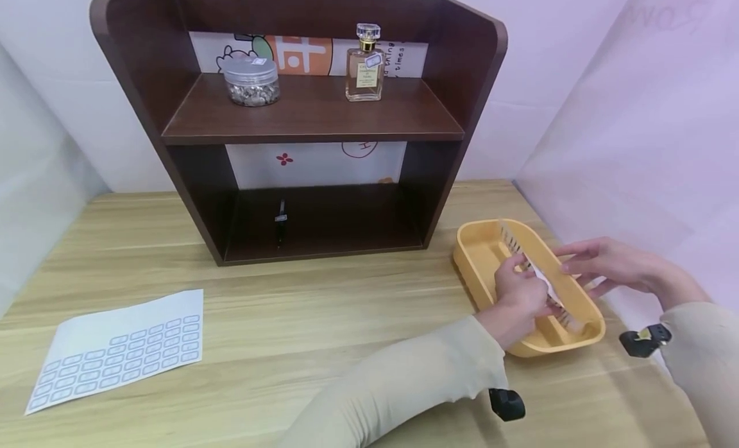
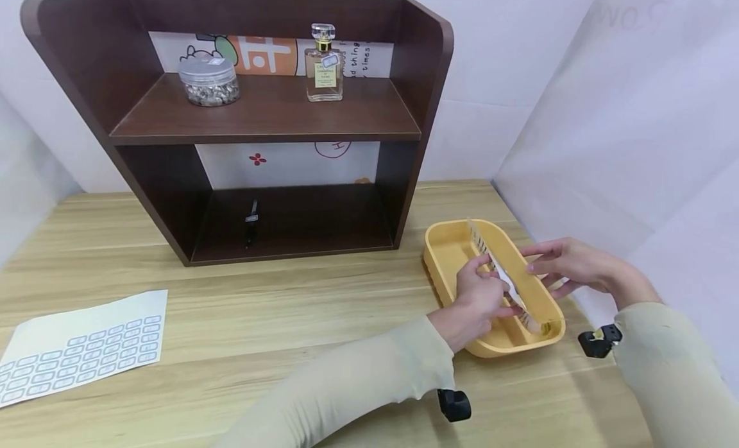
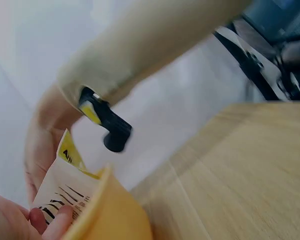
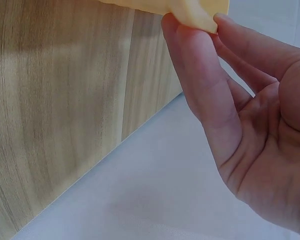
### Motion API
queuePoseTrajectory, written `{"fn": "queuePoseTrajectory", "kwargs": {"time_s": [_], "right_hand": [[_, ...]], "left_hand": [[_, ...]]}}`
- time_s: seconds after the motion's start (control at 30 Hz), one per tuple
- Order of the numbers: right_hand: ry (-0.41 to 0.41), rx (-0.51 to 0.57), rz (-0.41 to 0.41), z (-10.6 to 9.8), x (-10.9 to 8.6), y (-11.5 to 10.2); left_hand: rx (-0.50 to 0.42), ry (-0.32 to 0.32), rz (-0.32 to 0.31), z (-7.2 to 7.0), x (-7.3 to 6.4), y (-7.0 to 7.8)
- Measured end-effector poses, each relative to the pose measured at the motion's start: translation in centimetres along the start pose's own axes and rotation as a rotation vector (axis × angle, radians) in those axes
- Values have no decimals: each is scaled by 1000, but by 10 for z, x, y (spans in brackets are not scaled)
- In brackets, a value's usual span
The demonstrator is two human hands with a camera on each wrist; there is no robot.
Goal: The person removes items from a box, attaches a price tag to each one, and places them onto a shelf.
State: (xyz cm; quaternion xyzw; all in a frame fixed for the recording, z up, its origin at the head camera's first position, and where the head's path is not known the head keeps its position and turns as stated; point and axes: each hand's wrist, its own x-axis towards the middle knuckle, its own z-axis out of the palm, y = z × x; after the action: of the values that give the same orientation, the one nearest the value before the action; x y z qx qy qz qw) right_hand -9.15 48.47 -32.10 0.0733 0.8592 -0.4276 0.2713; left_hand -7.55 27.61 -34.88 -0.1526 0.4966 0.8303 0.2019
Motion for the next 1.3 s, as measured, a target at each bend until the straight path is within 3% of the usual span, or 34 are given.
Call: {"fn": "queuePoseTrajectory", "kwargs": {"time_s": [0.37, 0.53, 0.97, 1.3], "right_hand": [[-18, -14, 11, 0, 0, -7], [-16, -16, 12, 3, 1, -7], [35, -79, 11, 4, 5, -9], [50, -101, -13, 5, 5, -5]], "left_hand": [[-78, -99, -29, -11, -4, 22], [-70, -191, -57, -24, -5, 31], [-72, -495, -86, -85, 9, 59], [-84, -539, -94, -135, 11, 78]]}}
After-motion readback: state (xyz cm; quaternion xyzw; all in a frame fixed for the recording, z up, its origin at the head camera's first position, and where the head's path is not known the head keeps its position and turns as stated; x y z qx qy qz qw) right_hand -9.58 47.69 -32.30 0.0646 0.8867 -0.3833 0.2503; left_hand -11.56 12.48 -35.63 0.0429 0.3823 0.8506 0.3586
